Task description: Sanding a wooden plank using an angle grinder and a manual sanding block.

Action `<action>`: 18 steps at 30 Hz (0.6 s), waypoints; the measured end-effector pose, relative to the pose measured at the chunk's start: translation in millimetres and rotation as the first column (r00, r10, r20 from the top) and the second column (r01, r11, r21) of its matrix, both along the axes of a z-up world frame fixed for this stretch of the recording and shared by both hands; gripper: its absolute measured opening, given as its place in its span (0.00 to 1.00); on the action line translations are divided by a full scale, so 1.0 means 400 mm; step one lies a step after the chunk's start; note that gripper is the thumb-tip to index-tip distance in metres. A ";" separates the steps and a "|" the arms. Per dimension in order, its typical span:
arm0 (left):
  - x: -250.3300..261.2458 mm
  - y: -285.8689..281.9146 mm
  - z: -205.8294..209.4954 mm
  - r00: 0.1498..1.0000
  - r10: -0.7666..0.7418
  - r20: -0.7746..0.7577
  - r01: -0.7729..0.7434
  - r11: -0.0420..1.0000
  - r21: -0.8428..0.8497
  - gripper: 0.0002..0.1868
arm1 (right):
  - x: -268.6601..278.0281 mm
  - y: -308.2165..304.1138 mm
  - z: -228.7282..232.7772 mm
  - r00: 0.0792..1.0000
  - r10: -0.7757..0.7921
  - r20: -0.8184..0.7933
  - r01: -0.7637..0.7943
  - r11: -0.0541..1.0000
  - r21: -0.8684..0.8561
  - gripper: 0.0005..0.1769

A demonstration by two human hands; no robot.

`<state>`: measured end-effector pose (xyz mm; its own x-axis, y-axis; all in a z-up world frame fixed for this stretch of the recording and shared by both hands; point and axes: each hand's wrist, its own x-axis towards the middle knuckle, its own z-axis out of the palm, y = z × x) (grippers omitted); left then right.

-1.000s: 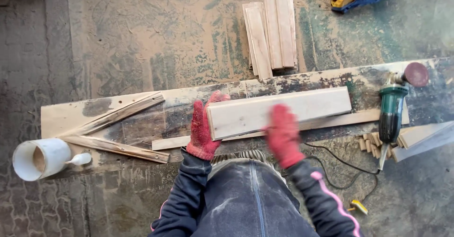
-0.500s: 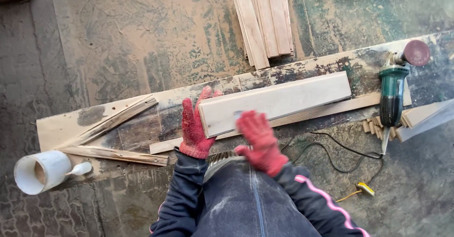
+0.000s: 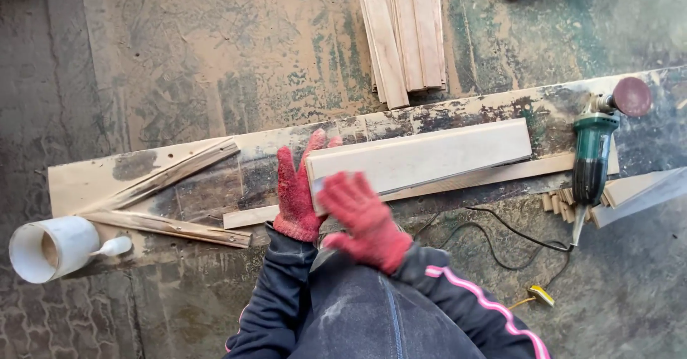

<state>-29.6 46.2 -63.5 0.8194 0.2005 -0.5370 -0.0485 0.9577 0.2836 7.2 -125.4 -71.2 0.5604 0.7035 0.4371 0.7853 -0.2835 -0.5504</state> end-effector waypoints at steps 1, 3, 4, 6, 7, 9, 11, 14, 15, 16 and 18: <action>-0.001 0.003 -0.001 1.000 0.003 -0.004 -0.003 1.000 0.014 0.55 | -0.002 0.009 0.004 0.997 0.075 -0.010 -0.075 0.997 0.019 0.48; -0.020 0.019 -0.008 1.000 0.001 -0.019 -0.001 0.999 0.038 0.58 | 0.020 -0.028 -0.020 0.989 0.146 -0.028 -0.144 0.988 0.049 0.44; -0.025 0.017 -0.019 1.000 0.012 0.007 -0.012 1.000 -0.011 0.54 | 0.065 -0.089 -0.046 0.997 0.062 -0.051 -0.063 0.998 -0.020 0.41; -0.028 0.011 -0.041 0.999 0.032 0.038 -0.029 0.997 -0.067 0.50 | 0.125 -0.179 -0.090 0.998 -0.015 -0.063 0.009 0.995 -0.095 0.38; -0.026 0.005 -0.052 0.999 0.023 0.029 -0.022 0.999 -0.035 0.53 | 0.140 -0.210 -0.110 0.997 -0.045 -0.064 0.037 0.993 -0.116 0.38; -0.036 -0.009 -0.069 0.999 0.031 0.012 -0.031 0.999 -0.009 0.57 | 0.118 -0.193 -0.099 0.996 -0.058 -0.070 0.047 0.988 -0.144 0.38; -0.029 0.001 -0.072 0.997 0.000 0.072 0.004 0.998 -0.055 0.49 | 0.050 -0.075 -0.039 0.975 0.160 -0.152 -0.153 0.987 0.057 0.37; -0.034 0.026 -0.059 0.999 -0.043 0.029 0.040 0.995 0.091 0.59 | -0.002 0.026 0.007 0.963 0.270 0.004 -0.270 0.961 0.053 0.39; -0.040 0.025 -0.051 0.999 -0.041 0.018 0.039 0.994 0.098 0.59 | 0.030 -0.013 -0.007 0.962 0.271 -0.003 -0.271 0.961 0.063 0.39; -0.041 0.017 -0.046 0.999 -0.008 0.040 0.007 0.999 0.037 0.57 | 0.068 -0.057 -0.021 0.960 0.280 -0.022 -0.280 0.960 0.010 0.36; -0.045 0.006 -0.044 0.998 0.030 0.063 -0.028 0.999 -0.028 0.54 | 0.140 -0.147 -0.047 0.956 0.292 -0.038 -0.293 0.955 -0.047 0.34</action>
